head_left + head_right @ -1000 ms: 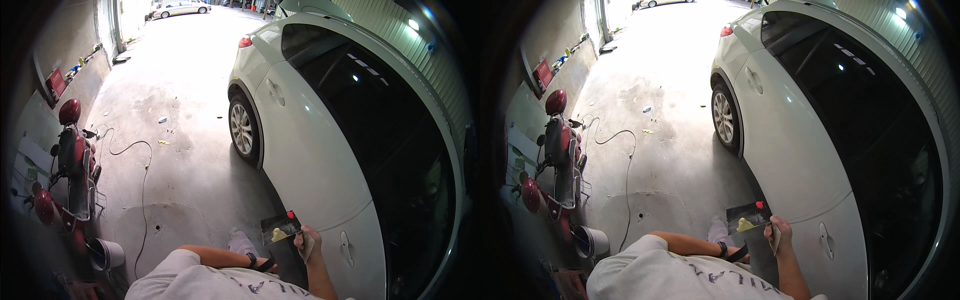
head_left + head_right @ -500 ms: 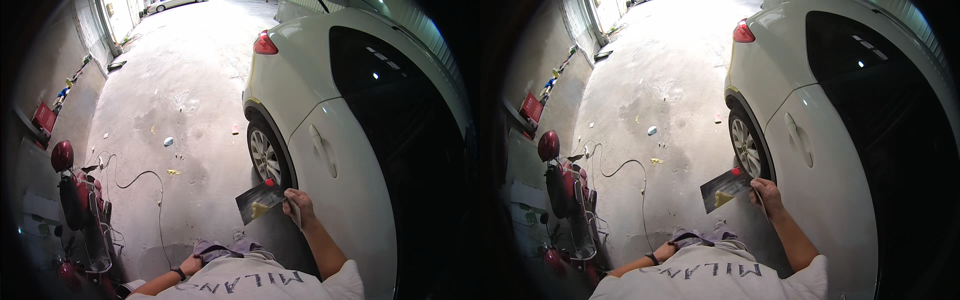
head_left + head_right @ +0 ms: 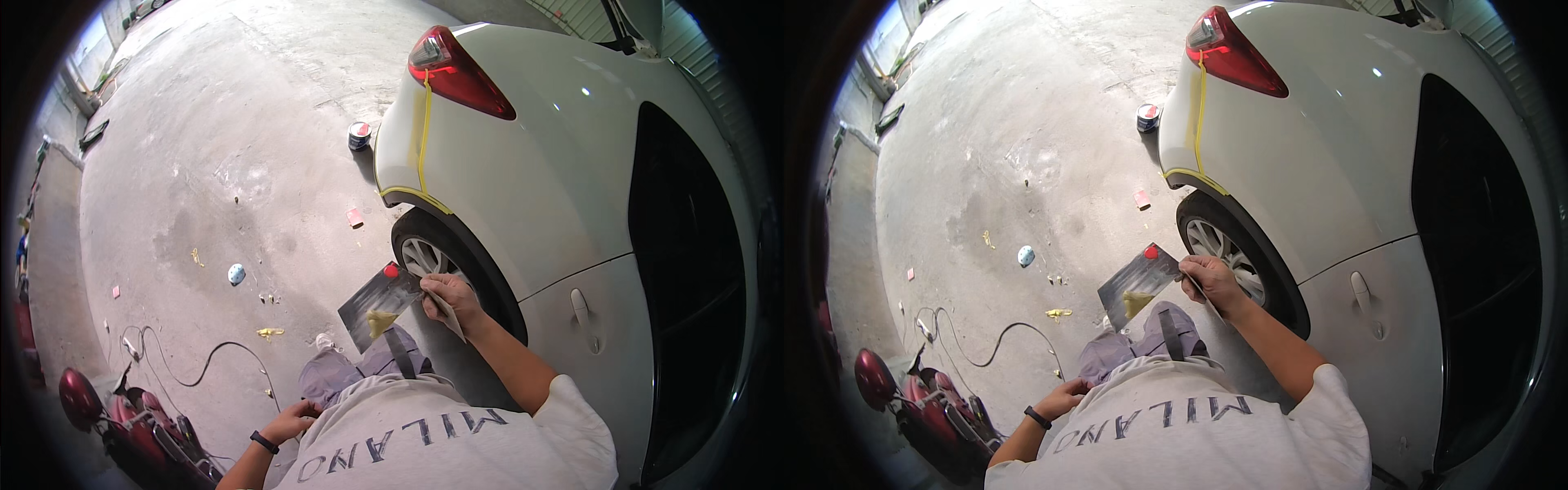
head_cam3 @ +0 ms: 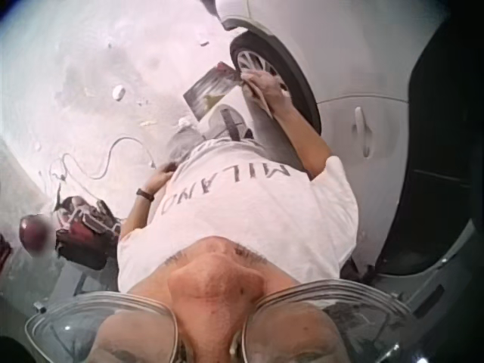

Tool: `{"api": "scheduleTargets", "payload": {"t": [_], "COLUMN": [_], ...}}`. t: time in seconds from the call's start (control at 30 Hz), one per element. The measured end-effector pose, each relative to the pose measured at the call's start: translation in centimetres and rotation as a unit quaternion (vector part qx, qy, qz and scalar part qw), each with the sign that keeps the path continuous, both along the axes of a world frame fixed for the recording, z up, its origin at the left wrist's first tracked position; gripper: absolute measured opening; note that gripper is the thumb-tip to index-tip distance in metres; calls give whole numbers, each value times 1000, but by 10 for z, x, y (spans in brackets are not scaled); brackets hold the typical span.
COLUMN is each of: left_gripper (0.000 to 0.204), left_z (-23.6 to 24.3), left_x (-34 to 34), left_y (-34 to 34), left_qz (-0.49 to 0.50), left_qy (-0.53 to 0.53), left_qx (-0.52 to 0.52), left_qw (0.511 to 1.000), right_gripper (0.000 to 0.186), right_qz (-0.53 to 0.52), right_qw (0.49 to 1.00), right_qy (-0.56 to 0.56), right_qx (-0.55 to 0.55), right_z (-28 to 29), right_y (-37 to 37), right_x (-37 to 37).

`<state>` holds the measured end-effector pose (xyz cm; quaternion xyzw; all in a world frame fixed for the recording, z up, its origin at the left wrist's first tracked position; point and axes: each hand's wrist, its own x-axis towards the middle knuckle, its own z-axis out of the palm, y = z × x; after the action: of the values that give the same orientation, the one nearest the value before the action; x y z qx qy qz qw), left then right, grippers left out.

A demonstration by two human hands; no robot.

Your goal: The person applies body filler to the front and rear bumpers of a white car using a metal spreader and a sanding block. They spread the filler over taped-off areas, then sand the surface smooth, working on both the front and rear sections.

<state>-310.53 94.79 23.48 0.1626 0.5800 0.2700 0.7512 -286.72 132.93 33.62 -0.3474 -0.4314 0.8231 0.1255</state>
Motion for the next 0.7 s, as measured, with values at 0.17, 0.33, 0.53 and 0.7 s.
{"api": "scheduleTargets", "payload": {"t": [0.17,0.33,0.53,0.7], "left_gripper": [19,26,21,24], "left_z": [-4,-46,-39,-83], "left_x": [-131,-283,-444,-548], "left_y": [79,193,333,483], "left_qz": [-37,111,75,-225], "left_qy": [46,16,115,283], "left_qx": [76,-8,-37,169], "left_qw": [995,994,990,917], "right_gripper": [25,26,27,30], "right_qz": [-80,-75,-95,-145], "right_qw": [996,997,988,981], "right_qy": [-25,-16,45,33], "right_qx": [10,1,116,124], "right_z": [-3,-45,-39,-35], "right_y": [65,168,279,341], "right_x": [-93,-214,-350,-403]}}
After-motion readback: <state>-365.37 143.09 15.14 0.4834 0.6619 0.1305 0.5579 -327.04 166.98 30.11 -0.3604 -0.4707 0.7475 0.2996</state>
